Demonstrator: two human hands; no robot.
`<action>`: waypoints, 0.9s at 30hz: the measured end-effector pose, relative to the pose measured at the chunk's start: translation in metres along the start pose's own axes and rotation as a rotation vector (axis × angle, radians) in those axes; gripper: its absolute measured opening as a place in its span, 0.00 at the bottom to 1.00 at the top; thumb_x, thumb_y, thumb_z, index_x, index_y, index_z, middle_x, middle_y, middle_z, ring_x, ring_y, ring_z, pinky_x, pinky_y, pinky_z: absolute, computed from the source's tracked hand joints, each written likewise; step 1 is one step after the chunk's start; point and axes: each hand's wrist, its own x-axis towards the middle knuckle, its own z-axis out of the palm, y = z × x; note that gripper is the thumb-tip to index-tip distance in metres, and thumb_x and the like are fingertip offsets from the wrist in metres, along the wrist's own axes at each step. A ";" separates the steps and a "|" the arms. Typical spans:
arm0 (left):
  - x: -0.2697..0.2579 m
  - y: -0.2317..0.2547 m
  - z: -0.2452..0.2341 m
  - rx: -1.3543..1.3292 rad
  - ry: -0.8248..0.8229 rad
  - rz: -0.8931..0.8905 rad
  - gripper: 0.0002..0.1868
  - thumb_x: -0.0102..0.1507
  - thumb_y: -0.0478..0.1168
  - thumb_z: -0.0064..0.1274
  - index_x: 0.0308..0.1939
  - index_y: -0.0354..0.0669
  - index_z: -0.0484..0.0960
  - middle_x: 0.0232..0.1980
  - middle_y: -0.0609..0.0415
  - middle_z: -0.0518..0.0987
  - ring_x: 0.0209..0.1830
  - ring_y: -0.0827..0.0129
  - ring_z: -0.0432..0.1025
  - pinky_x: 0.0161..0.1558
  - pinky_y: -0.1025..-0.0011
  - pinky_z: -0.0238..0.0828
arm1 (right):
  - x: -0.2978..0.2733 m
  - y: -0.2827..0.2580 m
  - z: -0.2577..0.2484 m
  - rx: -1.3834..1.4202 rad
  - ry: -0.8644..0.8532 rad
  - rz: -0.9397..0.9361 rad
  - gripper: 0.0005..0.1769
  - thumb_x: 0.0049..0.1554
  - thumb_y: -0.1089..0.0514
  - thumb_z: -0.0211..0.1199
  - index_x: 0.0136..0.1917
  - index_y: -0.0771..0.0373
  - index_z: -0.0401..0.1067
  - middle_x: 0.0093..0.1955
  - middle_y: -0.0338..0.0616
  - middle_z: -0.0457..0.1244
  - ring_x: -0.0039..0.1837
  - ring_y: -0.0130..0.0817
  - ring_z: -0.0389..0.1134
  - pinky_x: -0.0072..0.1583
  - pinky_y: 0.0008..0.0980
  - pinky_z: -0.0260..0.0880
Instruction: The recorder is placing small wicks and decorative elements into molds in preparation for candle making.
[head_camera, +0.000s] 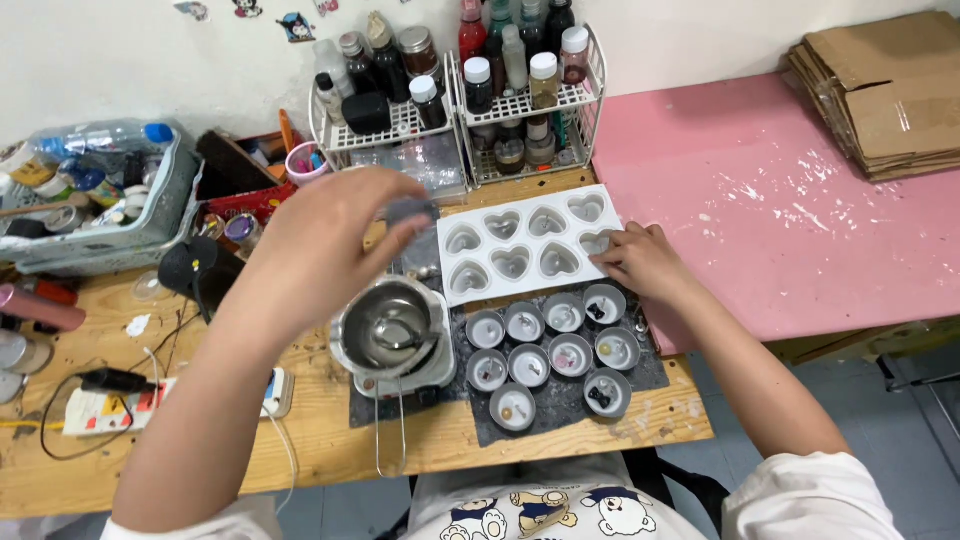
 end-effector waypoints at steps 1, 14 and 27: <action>-0.010 0.015 -0.001 0.001 0.004 -0.007 0.16 0.68 0.47 0.54 0.52 0.40 0.81 0.53 0.47 0.83 0.53 0.54 0.77 0.55 0.55 0.73 | -0.003 0.003 0.000 -0.002 -0.001 -0.008 0.11 0.54 0.53 0.67 0.50 0.45 0.83 0.48 0.35 0.68 0.58 0.38 0.64 0.58 0.44 0.61; -0.079 0.132 0.060 -0.160 0.114 0.099 0.16 0.66 0.48 0.55 0.52 0.43 0.77 0.53 0.51 0.81 0.58 0.59 0.74 0.68 0.52 0.59 | 0.013 0.010 0.027 0.097 0.022 -0.076 0.13 0.54 0.55 0.64 0.52 0.52 0.81 0.50 0.40 0.66 0.60 0.42 0.64 0.60 0.49 0.61; -0.032 0.074 0.270 -0.354 -0.022 -0.156 0.16 0.65 0.48 0.56 0.48 0.40 0.81 0.49 0.46 0.80 0.55 0.50 0.73 0.57 0.55 0.67 | 0.028 0.023 0.037 0.518 -0.154 0.262 0.21 0.48 0.54 0.64 0.56 0.46 0.80 0.45 0.41 0.68 0.48 0.37 0.70 0.57 0.48 0.71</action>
